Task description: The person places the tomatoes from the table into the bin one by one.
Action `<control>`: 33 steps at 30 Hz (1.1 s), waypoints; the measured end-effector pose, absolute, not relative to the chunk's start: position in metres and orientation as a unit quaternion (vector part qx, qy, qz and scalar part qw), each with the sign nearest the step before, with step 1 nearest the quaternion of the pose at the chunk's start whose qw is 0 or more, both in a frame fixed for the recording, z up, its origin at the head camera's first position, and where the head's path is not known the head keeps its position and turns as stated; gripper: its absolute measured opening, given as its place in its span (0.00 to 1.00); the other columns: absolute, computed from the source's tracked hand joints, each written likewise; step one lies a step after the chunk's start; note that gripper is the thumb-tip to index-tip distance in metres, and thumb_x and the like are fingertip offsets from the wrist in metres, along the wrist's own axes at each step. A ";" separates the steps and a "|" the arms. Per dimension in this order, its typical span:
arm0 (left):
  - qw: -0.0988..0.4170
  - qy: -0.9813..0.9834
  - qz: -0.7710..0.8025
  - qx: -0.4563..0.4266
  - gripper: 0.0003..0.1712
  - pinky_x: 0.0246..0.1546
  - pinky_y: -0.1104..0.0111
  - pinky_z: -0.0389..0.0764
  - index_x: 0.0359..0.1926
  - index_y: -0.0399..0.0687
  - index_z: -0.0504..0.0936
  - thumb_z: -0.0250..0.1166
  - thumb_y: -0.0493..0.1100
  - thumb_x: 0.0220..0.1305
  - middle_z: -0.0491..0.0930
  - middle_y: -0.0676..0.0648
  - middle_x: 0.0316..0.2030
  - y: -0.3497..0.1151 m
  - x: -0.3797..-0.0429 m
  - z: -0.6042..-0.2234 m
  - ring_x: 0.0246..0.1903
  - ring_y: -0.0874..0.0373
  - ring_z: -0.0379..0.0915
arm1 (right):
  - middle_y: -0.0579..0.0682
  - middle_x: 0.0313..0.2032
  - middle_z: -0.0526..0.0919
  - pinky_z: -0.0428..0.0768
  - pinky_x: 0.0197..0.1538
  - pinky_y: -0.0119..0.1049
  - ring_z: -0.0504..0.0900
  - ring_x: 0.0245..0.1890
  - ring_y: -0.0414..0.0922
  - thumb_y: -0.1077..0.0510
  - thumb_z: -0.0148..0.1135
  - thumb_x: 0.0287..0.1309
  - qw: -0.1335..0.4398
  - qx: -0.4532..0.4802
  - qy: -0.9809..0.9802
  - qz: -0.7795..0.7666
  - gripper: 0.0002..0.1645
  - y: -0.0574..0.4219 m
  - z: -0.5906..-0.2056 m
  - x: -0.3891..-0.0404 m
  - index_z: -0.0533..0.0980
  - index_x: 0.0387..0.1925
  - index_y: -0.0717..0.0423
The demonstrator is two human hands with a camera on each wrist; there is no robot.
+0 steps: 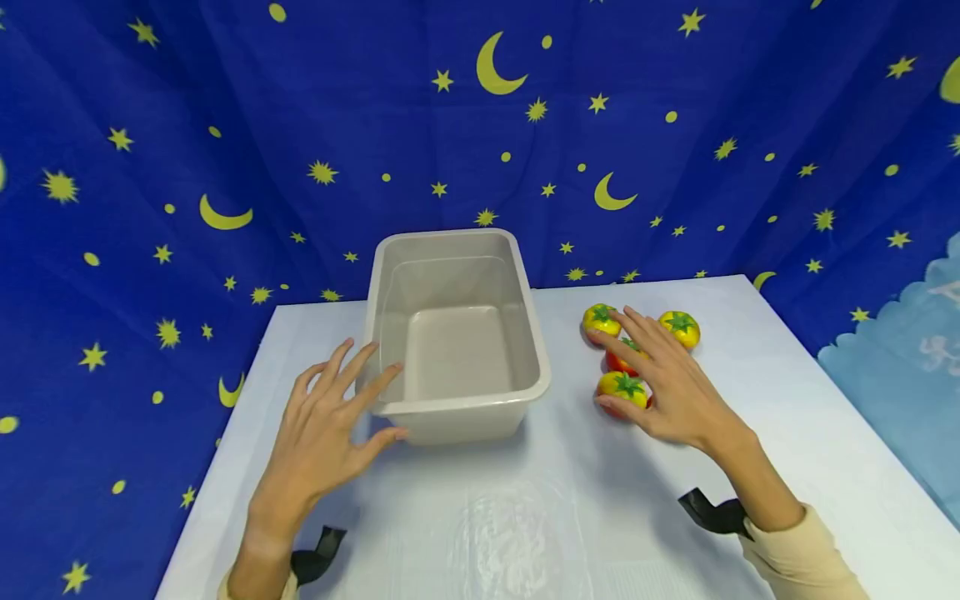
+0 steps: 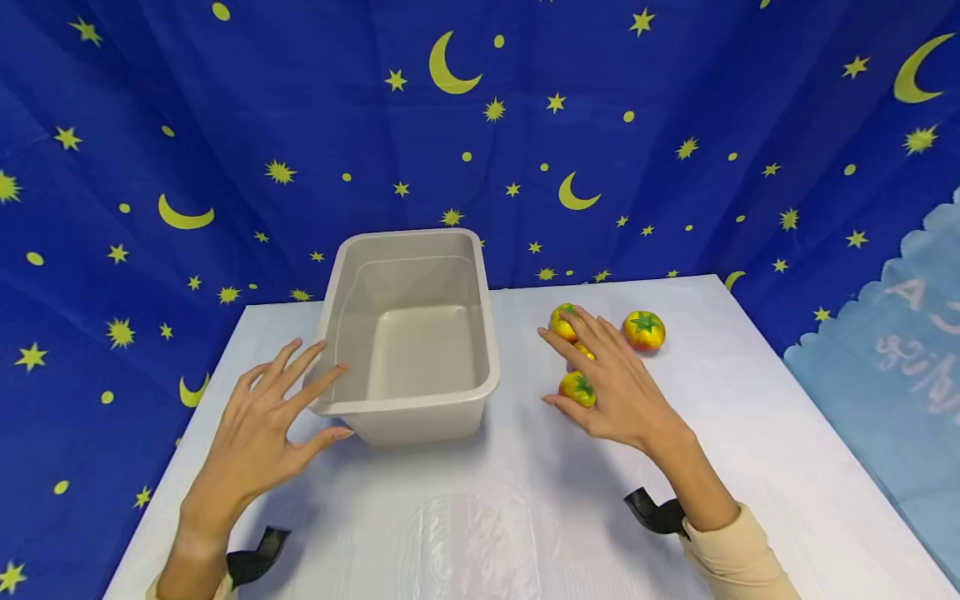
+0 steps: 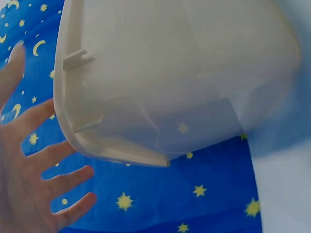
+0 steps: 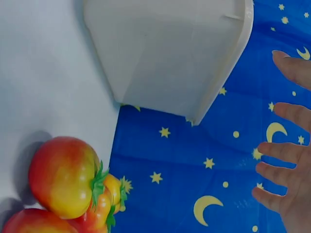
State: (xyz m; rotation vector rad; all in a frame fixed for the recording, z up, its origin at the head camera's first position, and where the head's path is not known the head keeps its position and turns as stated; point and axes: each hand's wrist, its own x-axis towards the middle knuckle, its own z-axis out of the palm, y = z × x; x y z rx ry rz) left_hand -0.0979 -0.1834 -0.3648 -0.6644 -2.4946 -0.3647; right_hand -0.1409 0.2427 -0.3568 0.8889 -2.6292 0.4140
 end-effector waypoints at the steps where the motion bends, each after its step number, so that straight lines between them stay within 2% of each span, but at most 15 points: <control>1: 0.264 -0.923 -0.155 -0.234 0.39 0.60 0.41 0.63 0.65 0.57 0.75 0.47 0.74 0.65 0.68 0.41 0.67 -0.183 -0.098 -0.366 0.69 0.39 0.58 | 0.57 0.74 0.56 0.42 0.77 0.46 0.53 0.74 0.58 0.43 0.66 0.53 0.170 0.311 -0.924 0.145 0.44 0.244 -0.357 -0.141 0.65 0.71 0.46; 5: 0.298 -0.901 -0.275 -0.157 0.21 0.56 0.45 0.69 0.57 0.48 0.82 0.64 0.50 0.67 0.78 0.42 0.59 -0.182 -0.101 -0.373 0.61 0.42 0.70 | 0.61 0.71 0.61 0.48 0.77 0.49 0.56 0.73 0.59 0.48 0.68 0.49 0.185 0.308 -0.921 0.148 0.46 0.251 -0.360 -0.141 0.65 0.70 0.50; 6: 0.312 -0.889 -0.307 -0.135 0.17 0.54 0.50 0.71 0.54 0.45 0.83 0.65 0.43 0.65 0.80 0.42 0.55 -0.182 -0.103 -0.374 0.57 0.43 0.73 | 0.61 0.71 0.62 0.49 0.76 0.51 0.56 0.72 0.59 0.48 0.69 0.49 0.189 0.307 -0.920 0.152 0.46 0.252 -0.361 -0.141 0.65 0.70 0.50; 8: 0.330 -0.867 -0.363 -0.089 0.14 0.49 0.58 0.74 0.50 0.41 0.85 0.63 0.35 0.65 0.84 0.41 0.47 -0.183 -0.107 -0.376 0.50 0.46 0.78 | 0.61 0.70 0.64 0.53 0.74 0.55 0.58 0.72 0.59 0.48 0.70 0.47 0.195 0.305 -0.918 0.161 0.46 0.256 -0.363 -0.141 0.66 0.70 0.50; 11: 0.306 -0.862 -0.403 -0.022 0.16 0.43 0.63 0.74 0.55 0.42 0.82 0.59 0.36 0.68 0.85 0.40 0.41 -0.185 -0.112 -0.375 0.44 0.47 0.79 | 0.60 0.69 0.66 0.60 0.69 0.61 0.62 0.69 0.60 0.50 0.73 0.45 0.208 0.296 -0.916 0.172 0.46 0.263 -0.367 -0.142 0.68 0.68 0.50; 14: 0.230 -0.890 -0.392 0.026 0.23 0.40 0.58 0.76 0.66 0.47 0.73 0.55 0.45 0.73 0.84 0.40 0.40 -0.187 -0.115 -0.373 0.40 0.47 0.79 | 0.60 0.65 0.71 0.64 0.66 0.61 0.67 0.66 0.59 0.53 0.74 0.43 0.224 0.284 -0.914 0.185 0.45 0.271 -0.372 -0.143 0.70 0.66 0.52; 17: 0.153 -0.908 -0.390 0.034 0.30 0.37 0.58 0.76 0.71 0.48 0.65 0.53 0.53 0.74 0.85 0.41 0.38 -0.188 -0.116 -0.373 0.36 0.49 0.80 | 0.59 0.61 0.74 0.66 0.64 0.60 0.69 0.62 0.58 0.57 0.75 0.41 0.236 0.268 -0.912 0.201 0.43 0.280 -0.378 -0.142 0.72 0.64 0.56; 20: 0.103 -0.899 -0.426 0.014 0.33 0.32 0.66 0.73 0.73 0.44 0.60 0.51 0.54 0.75 0.84 0.44 0.30 -0.187 -0.118 -0.375 0.28 0.57 0.79 | 0.58 0.60 0.75 0.67 0.62 0.62 0.70 0.61 0.57 0.59 0.75 0.42 0.235 0.245 -0.914 0.221 0.42 0.287 -0.385 -0.139 0.73 0.63 0.56; 22: 0.086 -0.879 -0.469 -0.002 0.32 0.28 0.69 0.71 0.74 0.42 0.59 0.51 0.51 0.75 0.82 0.47 0.25 -0.186 -0.120 -0.376 0.23 0.60 0.76 | 0.57 0.60 0.75 0.67 0.60 0.64 0.69 0.61 0.57 0.60 0.75 0.43 0.226 0.225 -0.919 0.233 0.42 0.293 -0.390 -0.136 0.72 0.64 0.53; 26: 0.070 -0.828 -0.556 -0.017 0.30 0.23 0.70 0.73 0.74 0.43 0.59 0.52 0.45 0.75 0.81 0.53 0.23 -0.183 -0.124 -0.376 0.19 0.60 0.74 | 0.58 0.62 0.72 0.65 0.60 0.69 0.67 0.63 0.59 0.62 0.74 0.47 0.202 0.185 -0.923 0.270 0.42 0.303 -0.400 -0.133 0.70 0.66 0.49; 33: 0.048 -0.786 -0.616 -0.012 0.28 0.25 0.70 0.78 0.73 0.42 0.61 0.51 0.41 0.76 0.82 0.57 0.24 -0.183 -0.124 -0.375 0.18 0.62 0.74 | 0.63 0.64 0.69 0.60 0.61 0.73 0.64 0.64 0.66 0.64 0.71 0.51 0.172 0.132 -0.916 0.338 0.40 0.318 -0.427 -0.132 0.68 0.67 0.56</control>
